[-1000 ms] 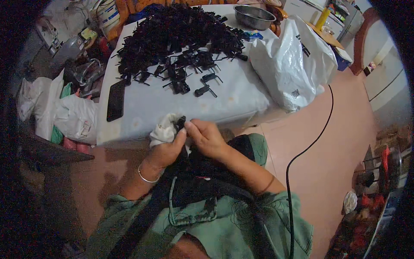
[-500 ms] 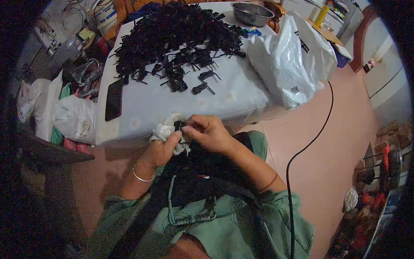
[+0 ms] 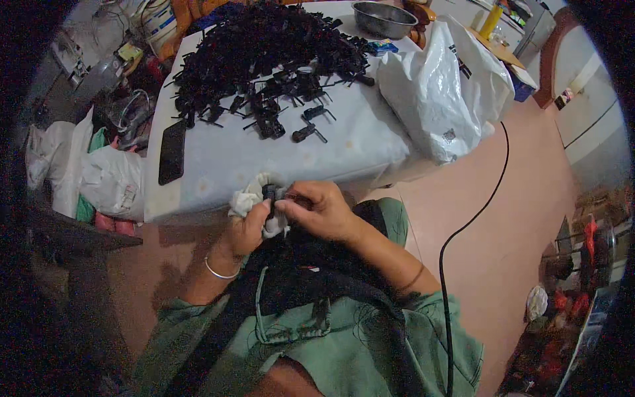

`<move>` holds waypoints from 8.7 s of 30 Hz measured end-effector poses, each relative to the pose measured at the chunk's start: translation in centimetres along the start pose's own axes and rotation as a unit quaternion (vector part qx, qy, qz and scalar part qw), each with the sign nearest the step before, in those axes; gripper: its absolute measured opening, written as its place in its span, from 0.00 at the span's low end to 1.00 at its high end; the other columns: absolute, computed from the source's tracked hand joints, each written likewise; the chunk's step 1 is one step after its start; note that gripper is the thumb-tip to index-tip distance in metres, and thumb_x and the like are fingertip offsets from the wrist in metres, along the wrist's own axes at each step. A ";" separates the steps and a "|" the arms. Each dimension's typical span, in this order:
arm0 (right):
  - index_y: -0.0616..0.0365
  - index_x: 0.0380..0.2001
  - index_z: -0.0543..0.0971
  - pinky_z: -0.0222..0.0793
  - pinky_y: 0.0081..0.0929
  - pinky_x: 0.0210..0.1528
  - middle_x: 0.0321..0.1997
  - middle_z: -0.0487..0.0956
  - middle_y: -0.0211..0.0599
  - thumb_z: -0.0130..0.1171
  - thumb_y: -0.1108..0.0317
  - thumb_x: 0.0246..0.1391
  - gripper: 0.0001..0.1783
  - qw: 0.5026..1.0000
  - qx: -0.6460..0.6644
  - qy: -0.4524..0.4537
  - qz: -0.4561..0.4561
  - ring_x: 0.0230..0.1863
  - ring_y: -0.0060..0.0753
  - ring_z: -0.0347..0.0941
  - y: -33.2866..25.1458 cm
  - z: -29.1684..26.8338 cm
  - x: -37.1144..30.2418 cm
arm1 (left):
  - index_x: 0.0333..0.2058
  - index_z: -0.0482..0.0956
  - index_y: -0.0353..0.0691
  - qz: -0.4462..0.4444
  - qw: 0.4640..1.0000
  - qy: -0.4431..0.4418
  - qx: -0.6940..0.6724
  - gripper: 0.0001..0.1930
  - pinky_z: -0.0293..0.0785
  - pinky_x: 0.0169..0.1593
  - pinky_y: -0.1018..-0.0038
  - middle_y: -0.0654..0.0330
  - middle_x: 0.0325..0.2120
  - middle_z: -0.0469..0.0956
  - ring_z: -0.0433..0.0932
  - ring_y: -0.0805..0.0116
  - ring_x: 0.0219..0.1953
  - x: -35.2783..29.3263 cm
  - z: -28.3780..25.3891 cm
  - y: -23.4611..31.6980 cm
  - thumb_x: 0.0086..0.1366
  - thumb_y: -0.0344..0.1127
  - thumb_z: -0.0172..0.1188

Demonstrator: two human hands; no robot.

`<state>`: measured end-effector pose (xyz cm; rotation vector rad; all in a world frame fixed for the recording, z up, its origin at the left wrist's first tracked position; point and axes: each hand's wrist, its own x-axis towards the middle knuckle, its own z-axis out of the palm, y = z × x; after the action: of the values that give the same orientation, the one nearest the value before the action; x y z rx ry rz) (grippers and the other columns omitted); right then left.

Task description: Assemble small black plastic components by hand at a workstation.

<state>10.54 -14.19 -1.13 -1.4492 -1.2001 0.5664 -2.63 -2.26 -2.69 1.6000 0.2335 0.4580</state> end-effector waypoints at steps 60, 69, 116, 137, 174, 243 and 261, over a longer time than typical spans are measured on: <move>0.62 0.21 0.69 0.58 0.26 0.20 0.15 0.66 0.37 0.56 0.62 0.48 0.14 0.998 -0.059 -0.021 0.017 0.17 0.26 0.60 0.3 1.0 0.0 | 0.40 0.66 0.31 0.174 0.966 0.167 0.098 0.13 0.69 0.36 0.77 0.56 0.31 0.72 0.72 0.69 0.31 2.4 0.9 -2.6 0.56 0.28 0.53; 0.65 0.20 0.68 0.56 0.24 0.19 0.14 0.64 0.39 0.54 0.68 0.50 0.12 0.988 -0.128 0.081 0.017 0.17 0.22 0.55 0.3 0.8 1.0 | 0.37 0.71 0.35 0.018 0.989 0.056 0.133 0.11 0.66 0.25 0.79 0.63 0.21 0.72 0.69 0.78 0.22 0.6 0.9 0.1 0.53 0.28 0.54; 0.63 0.23 0.68 0.56 0.19 0.23 0.18 0.65 0.24 0.49 0.66 0.55 0.12 0.997 -0.026 -0.037 0.057 0.21 0.15 0.55 0.4 0.9 0.6 | 0.41 0.65 0.33 -0.020 0.996 0.029 0.079 0.12 0.64 0.26 0.77 0.64 0.21 0.67 0.66 0.77 0.23 0.5 0.2 0.4 0.58 0.30 0.46; 0.60 0.28 0.73 0.64 0.42 0.28 0.21 0.74 0.49 0.50 0.52 0.49 0.19 0.846 -0.493 0.193 0.067 0.27 0.50 0.71 8.0 -7.2 8.8 | 0.42 0.69 0.31 0.129 0.945 -0.037 0.297 0.17 0.67 0.42 0.75 0.50 0.38 0.72 0.71 0.63 0.40 1.9 -0.4 -1.9 0.53 0.32 0.56; 0.65 0.18 0.69 0.59 0.29 0.20 0.13 0.66 0.45 0.54 0.64 0.50 0.15 0.995 -0.080 0.058 0.021 0.14 0.33 0.58 0.1 0.6 1.0 | 0.38 0.69 0.33 -0.001 0.995 0.072 0.070 0.10 0.69 0.29 0.79 0.62 0.26 0.73 0.70 0.77 0.26 0.5 0.9 0.4 0.56 0.27 0.51; 0.60 0.29 0.71 0.67 0.39 0.29 0.22 0.75 0.47 0.53 0.55 0.47 0.17 0.900 -0.422 0.104 0.029 0.28 0.48 0.72 4.4 -0.3 10.4 | 0.44 0.66 0.33 0.190 0.891 -0.045 0.409 0.17 0.70 0.37 0.71 0.49 0.34 0.71 0.74 0.58 0.31 1.6 -0.6 -1.7 0.55 0.30 0.52; 0.64 0.33 0.70 0.63 0.26 0.22 0.19 0.71 0.42 0.57 0.63 0.47 0.15 0.974 -0.108 -0.178 0.094 0.20 0.28 0.68 -1.0 -2.3 3.0 | 0.44 0.66 0.35 0.053 0.986 -0.095 0.130 0.15 0.68 0.40 0.74 0.56 0.32 0.73 0.71 0.67 0.33 2.1 -1.6 0.1 0.57 0.31 0.52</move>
<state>13.29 -12.70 1.25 -1.7067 -1.4466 0.8755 -1.46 0.04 -2.26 1.9059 0.0641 0.3649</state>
